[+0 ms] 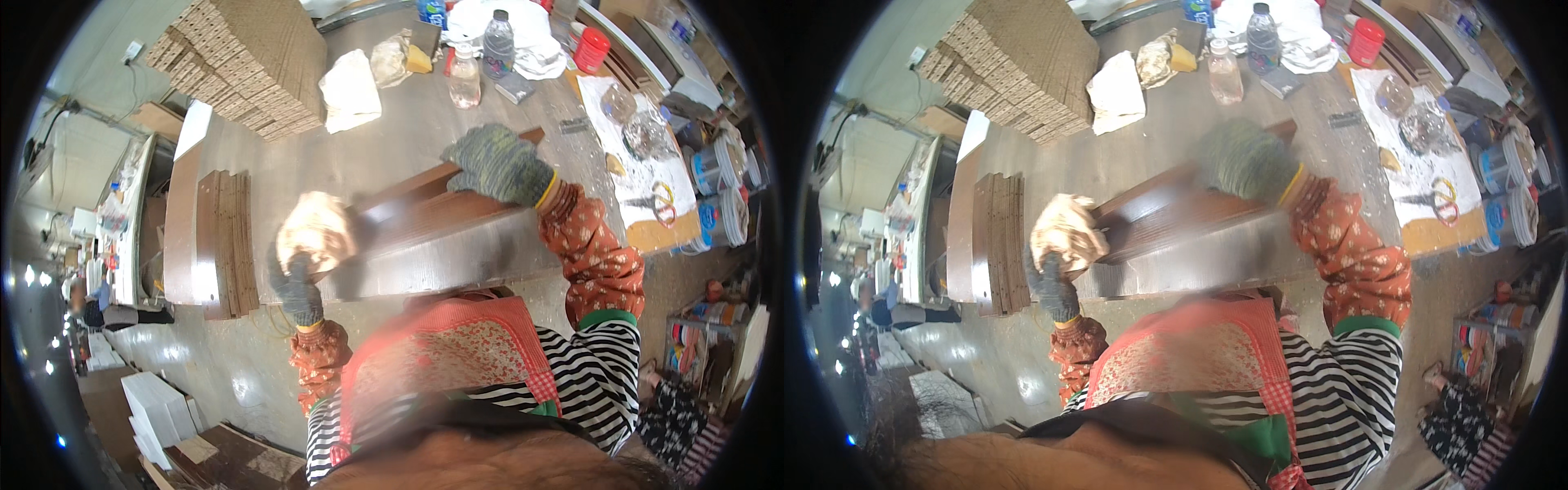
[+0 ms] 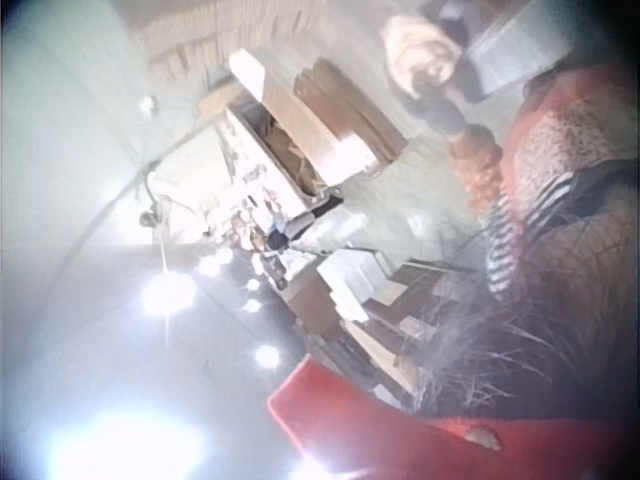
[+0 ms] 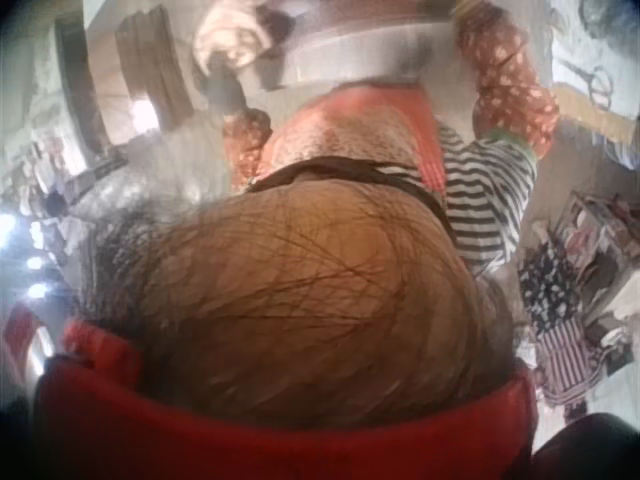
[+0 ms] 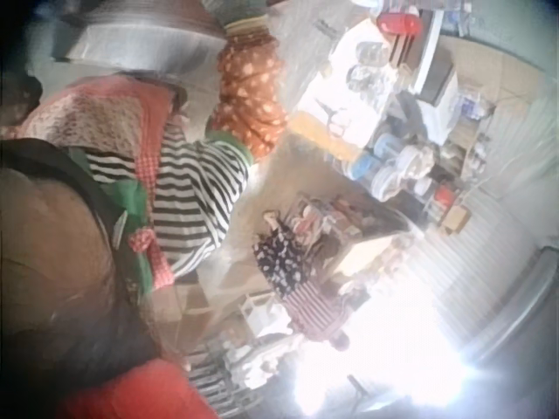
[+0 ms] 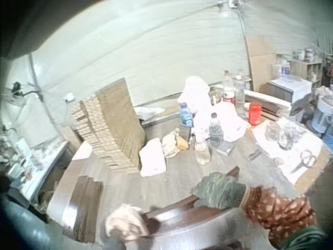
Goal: The person wipes a brown wooden panel with a cloth, repeatedly flipping and repositioning it to clean different sides. The person then places the panel on a stack of similar panels.
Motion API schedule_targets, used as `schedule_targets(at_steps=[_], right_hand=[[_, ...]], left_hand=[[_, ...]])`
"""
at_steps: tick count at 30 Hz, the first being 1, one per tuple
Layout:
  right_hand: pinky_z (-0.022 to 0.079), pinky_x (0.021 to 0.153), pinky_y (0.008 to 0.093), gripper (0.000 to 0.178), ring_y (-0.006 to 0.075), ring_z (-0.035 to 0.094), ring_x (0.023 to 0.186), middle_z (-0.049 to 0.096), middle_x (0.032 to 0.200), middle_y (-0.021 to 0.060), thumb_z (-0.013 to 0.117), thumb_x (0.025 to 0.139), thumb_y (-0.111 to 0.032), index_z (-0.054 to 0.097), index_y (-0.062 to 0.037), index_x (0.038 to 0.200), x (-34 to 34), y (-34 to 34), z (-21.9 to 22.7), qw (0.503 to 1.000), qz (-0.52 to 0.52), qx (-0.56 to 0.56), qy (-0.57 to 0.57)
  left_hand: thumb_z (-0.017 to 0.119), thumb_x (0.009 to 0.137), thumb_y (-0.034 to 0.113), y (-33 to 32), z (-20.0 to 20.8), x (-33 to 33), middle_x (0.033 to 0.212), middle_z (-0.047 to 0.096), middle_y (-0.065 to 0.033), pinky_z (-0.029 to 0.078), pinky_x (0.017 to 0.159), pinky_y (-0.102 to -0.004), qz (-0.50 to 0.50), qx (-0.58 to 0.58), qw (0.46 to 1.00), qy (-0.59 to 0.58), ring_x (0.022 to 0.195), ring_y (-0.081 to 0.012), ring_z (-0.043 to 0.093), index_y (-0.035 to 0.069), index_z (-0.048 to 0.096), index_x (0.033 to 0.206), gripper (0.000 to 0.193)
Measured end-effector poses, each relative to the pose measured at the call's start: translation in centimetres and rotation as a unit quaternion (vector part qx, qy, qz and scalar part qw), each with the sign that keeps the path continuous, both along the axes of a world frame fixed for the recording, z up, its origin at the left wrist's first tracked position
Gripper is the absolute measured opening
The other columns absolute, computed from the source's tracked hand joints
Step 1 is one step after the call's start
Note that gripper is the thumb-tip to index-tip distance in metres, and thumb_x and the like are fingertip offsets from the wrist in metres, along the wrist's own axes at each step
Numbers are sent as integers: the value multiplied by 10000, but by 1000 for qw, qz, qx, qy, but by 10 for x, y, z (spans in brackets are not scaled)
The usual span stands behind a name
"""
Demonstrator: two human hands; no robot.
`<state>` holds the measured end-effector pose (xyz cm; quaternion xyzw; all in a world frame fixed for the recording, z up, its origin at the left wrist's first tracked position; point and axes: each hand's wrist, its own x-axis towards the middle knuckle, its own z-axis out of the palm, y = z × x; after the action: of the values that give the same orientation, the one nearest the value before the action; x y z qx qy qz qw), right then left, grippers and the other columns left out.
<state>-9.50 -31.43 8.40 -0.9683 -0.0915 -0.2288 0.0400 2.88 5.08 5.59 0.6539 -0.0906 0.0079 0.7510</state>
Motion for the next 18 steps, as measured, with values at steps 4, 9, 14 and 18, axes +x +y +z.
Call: schedule_targets(at_steps=[4,9,14,18], right_hand=[[513,809,470,388,319,673,916,698,957,134,662,884,-421,696,-89,1081,0,16,-12,991,7,-60,120],[507,717,437,293,278,653,827,667,860,113,635,892,-349,665,-82,1010,-1,25,-5,991,92,-99,1],[486,700,425,204,258,634,796,647,804,93,612,888,-307,638,-107,919,3,24,11,993,115,-16,14],[483,709,425,187,261,628,786,640,791,82,609,895,-300,630,-117,921,5,25,13,992,114,2,62]], left_hand=[[734,861,131,-17,30,-19,1251,633,-140,474,1032,-443,47,114,967,-224,1159,-277,604,8,574,1342,521],[761,839,219,-76,25,-14,1328,598,-174,403,1104,-482,124,444,809,-365,1273,-347,543,62,638,1264,469],[709,879,154,-65,20,3,1244,635,-149,514,953,-374,213,262,933,-126,1158,-237,615,15,627,1237,393],[713,862,174,-42,13,15,1014,686,-96,532,793,-337,251,272,924,-100,867,-170,646,0,640,1165,357]])
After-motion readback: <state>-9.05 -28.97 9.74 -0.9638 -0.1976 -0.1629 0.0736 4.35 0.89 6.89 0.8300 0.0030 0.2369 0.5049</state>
